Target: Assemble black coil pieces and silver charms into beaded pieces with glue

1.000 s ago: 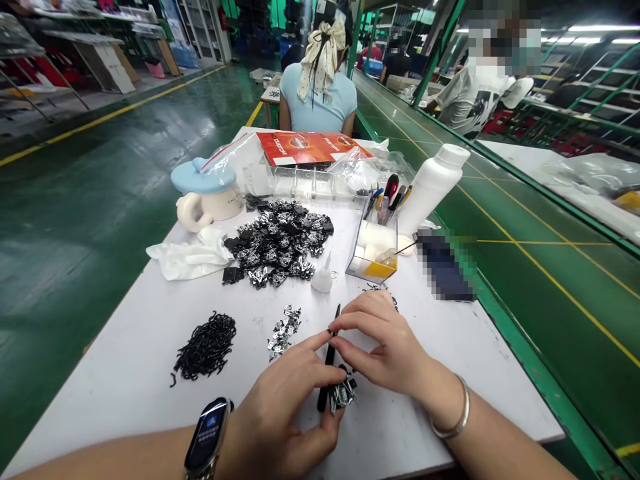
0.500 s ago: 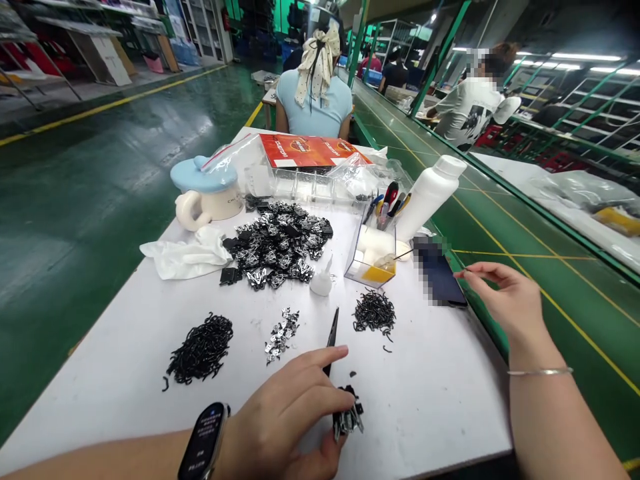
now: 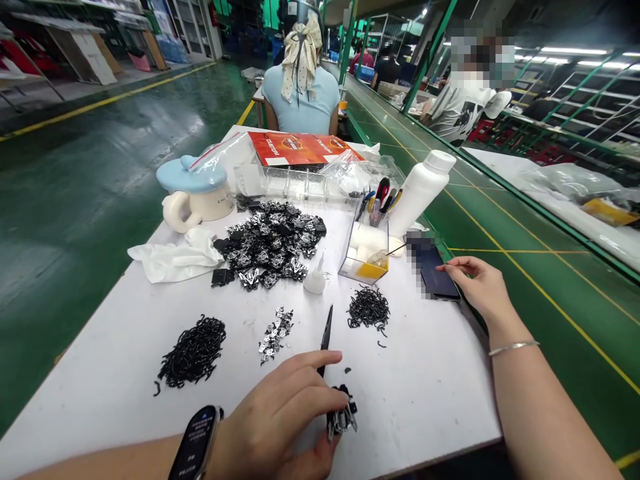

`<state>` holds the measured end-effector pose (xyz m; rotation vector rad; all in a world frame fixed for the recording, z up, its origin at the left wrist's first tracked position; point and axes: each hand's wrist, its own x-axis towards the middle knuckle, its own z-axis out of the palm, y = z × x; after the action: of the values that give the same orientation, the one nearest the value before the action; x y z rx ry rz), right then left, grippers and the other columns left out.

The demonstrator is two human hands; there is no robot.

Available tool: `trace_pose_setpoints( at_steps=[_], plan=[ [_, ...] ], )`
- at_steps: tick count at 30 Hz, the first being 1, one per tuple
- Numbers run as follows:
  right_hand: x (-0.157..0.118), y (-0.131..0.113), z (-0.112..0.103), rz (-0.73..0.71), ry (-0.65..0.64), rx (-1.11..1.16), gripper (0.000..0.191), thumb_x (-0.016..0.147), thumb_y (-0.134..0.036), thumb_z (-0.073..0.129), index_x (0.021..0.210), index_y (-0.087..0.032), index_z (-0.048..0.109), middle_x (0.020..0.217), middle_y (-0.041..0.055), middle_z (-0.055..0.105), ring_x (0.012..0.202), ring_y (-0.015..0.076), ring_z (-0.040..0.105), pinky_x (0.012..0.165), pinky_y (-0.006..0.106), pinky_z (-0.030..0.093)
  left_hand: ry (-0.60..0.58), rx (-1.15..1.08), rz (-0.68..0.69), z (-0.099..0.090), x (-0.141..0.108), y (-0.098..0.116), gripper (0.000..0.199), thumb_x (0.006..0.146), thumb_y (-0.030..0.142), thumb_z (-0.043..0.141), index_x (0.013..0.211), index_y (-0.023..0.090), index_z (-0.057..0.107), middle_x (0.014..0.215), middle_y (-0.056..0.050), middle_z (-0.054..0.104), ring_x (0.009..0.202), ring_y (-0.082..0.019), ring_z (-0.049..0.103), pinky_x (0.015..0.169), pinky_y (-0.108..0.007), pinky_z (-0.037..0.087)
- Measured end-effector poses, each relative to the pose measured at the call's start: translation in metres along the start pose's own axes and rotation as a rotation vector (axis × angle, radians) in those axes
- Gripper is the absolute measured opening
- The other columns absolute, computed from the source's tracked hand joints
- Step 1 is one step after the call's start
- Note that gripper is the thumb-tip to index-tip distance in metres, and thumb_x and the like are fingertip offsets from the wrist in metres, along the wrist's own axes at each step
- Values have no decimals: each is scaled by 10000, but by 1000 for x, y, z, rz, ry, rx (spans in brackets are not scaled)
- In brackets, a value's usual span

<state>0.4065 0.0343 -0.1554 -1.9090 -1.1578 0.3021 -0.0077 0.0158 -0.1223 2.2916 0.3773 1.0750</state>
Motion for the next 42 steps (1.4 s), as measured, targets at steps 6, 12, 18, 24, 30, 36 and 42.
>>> trace_pose_setpoints(
  at_steps=[6,12,18,24,30,36,42],
  plan=[
    [-1,1,1,21,11,20,200,692,-356,669,809,-199,628,837,68,720,918,259,660,919,433,457,-13,-7,-1,0,-1,0,363,695,-33,533,1020,120,584,809,-81,663,1006,-228,641,948,-419,551],
    [0,5,1,28,17,43,195,701,-348,675,809,-190,640,855,70,722,903,250,661,887,407,468,-17,-12,-5,-1,3,-1,361,695,-33,543,1025,108,585,816,-74,657,986,-210,640,962,-394,545],
    [1,12,3,41,35,109,198,724,-369,666,813,-196,633,809,57,717,842,220,665,763,336,498,-32,-10,2,-2,-2,-1,354,689,-38,533,1006,109,586,786,-68,651,987,-211,641,956,-376,545],
    [0,11,4,55,40,160,209,720,-375,678,807,-193,623,806,53,709,840,203,660,701,289,495,-39,-1,-4,-4,-1,-3,349,688,-36,537,1002,110,585,774,-60,637,870,-181,644,937,-381,554],
    [0,10,3,70,27,175,175,735,-337,688,792,-184,624,805,40,703,838,180,652,757,293,493,-52,13,-3,-5,2,0,347,692,-45,531,995,115,586,771,-58,648,915,-182,648,941,-354,551],
    [-1,9,3,76,-4,184,178,835,-303,646,846,-130,610,845,24,669,810,146,635,779,337,513,-49,34,-17,-3,1,-2,335,708,-35,527,995,126,585,817,-78,669,1087,-204,612,943,-317,544],
    [-1,10,2,70,-20,168,140,834,-272,655,843,-136,625,865,22,682,801,137,628,803,330,501,-36,13,13,1,-8,-9,348,733,-8,507,1045,131,574,915,-96,675,1152,-190,569,958,-295,523]
  ],
)
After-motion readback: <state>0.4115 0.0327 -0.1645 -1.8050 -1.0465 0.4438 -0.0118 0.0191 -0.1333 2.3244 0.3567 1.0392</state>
